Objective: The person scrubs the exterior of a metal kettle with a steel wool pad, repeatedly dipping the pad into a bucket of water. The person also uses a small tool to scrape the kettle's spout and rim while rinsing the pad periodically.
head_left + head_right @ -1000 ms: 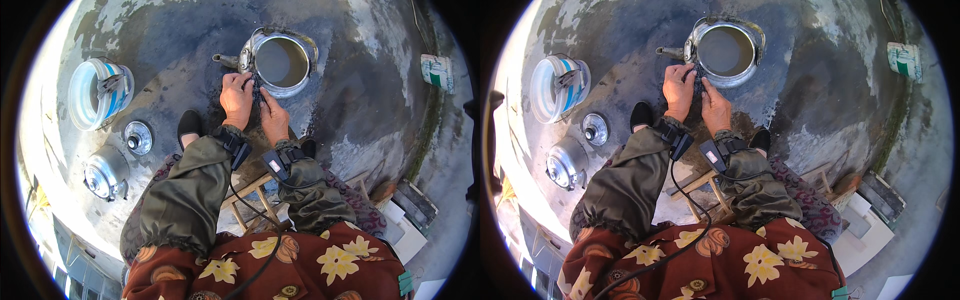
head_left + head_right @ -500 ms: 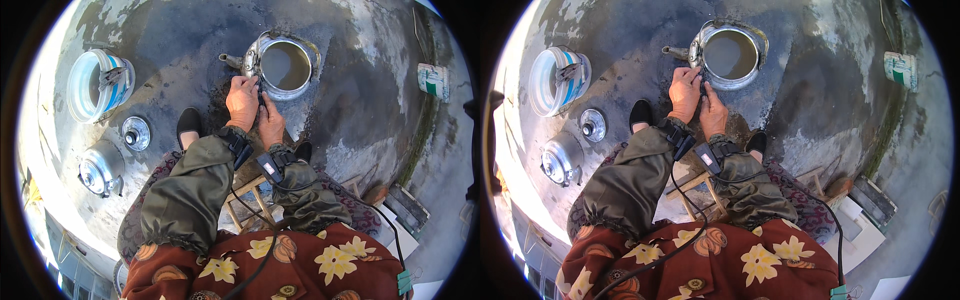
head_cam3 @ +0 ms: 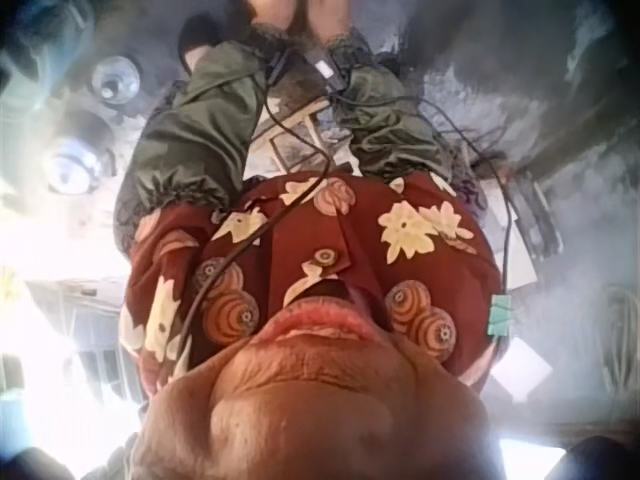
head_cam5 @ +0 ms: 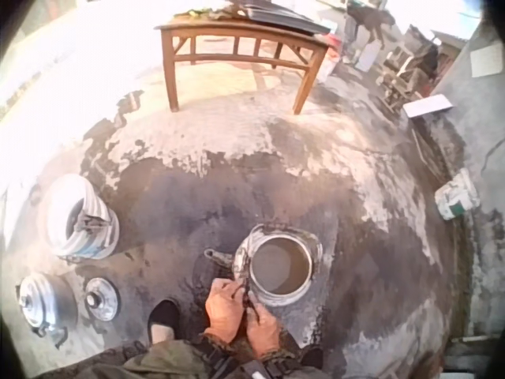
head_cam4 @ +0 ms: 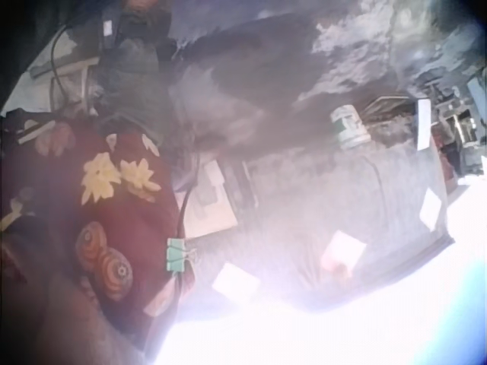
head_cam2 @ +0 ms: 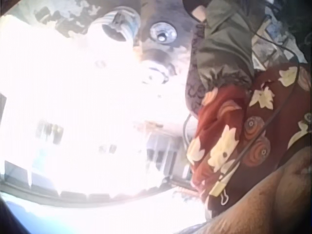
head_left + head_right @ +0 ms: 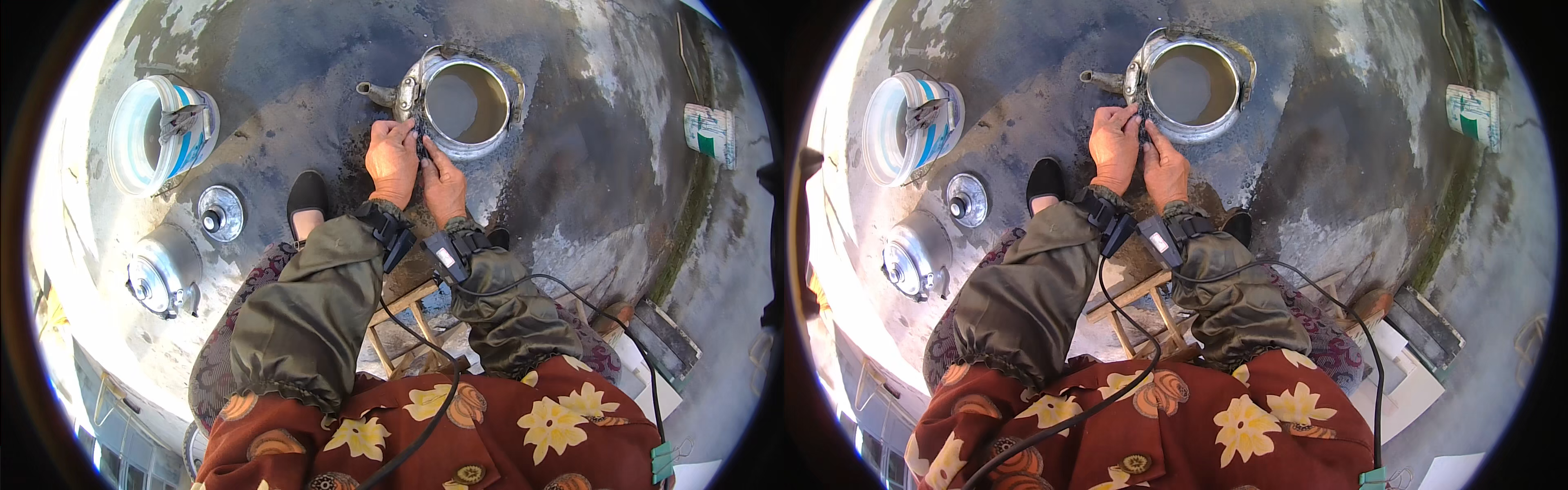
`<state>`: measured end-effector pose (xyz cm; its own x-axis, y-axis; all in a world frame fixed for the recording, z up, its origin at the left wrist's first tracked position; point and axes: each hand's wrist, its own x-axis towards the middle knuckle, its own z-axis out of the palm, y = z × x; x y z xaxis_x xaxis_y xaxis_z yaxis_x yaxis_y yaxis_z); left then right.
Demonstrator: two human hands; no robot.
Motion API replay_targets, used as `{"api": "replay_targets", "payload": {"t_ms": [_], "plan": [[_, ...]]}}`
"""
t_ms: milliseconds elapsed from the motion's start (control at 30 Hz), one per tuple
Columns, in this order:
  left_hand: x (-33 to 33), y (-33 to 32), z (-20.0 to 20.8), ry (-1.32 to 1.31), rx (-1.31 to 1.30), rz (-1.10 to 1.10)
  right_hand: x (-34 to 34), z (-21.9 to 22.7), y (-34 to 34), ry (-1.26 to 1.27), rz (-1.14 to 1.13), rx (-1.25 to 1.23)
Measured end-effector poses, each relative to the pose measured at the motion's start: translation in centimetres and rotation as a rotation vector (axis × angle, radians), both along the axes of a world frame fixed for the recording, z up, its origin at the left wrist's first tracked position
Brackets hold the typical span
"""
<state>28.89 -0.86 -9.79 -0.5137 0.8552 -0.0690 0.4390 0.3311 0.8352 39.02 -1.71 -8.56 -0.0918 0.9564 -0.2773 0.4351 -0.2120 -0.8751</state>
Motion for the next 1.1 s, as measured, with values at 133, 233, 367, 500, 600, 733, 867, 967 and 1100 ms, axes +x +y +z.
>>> {"api": "replay_targets", "payload": {"t_ms": [133,233,367,500,600,733,867,967,1100], "plan": [[-0.5,0.7,-0.2,0.006,0.078,0.033,-0.2,-0.5,-0.2,0.212,-0.093,-0.173],[-0.6,0.5,0.0,0.043,0.026,0.003,-0.8,0.1,-1.1,0.246,-0.133,-0.22],[-1.0,1.1,-0.1,0.015,0.025,0.006,-1.3,1.4,-0.6,0.345,-0.22,-0.379],[-1.7,1.9,-0.3,0.065,0.004,-0.022,-1.5,2.9,0.1,0.537,-0.332,-0.559],[-2.0,2.1,-0.5,0.031,-0.008,-0.008,-1.0,4.3,-0.5,0.51,-0.309,-0.602],[-2.0,2.1,-0.7,0.014,0.018,0.009,0.6,4.7,-1.5,0.386,-0.162,-0.508],[-2.2,2.7,-0.8,-0.103,-0.041,0.039,0.7,2.5,-0.3,0.261,-0.045,-0.373],[-2.6,3.0,-0.6,-0.099,-0.007,0.008,0.0,1.3,0.2,0.218,-0.088,-0.233],[-2.7,2.9,0.0,-0.126,-0.091,0.008,-0.7,1.8,-0.3,0.302,-0.187,-0.414]]}}
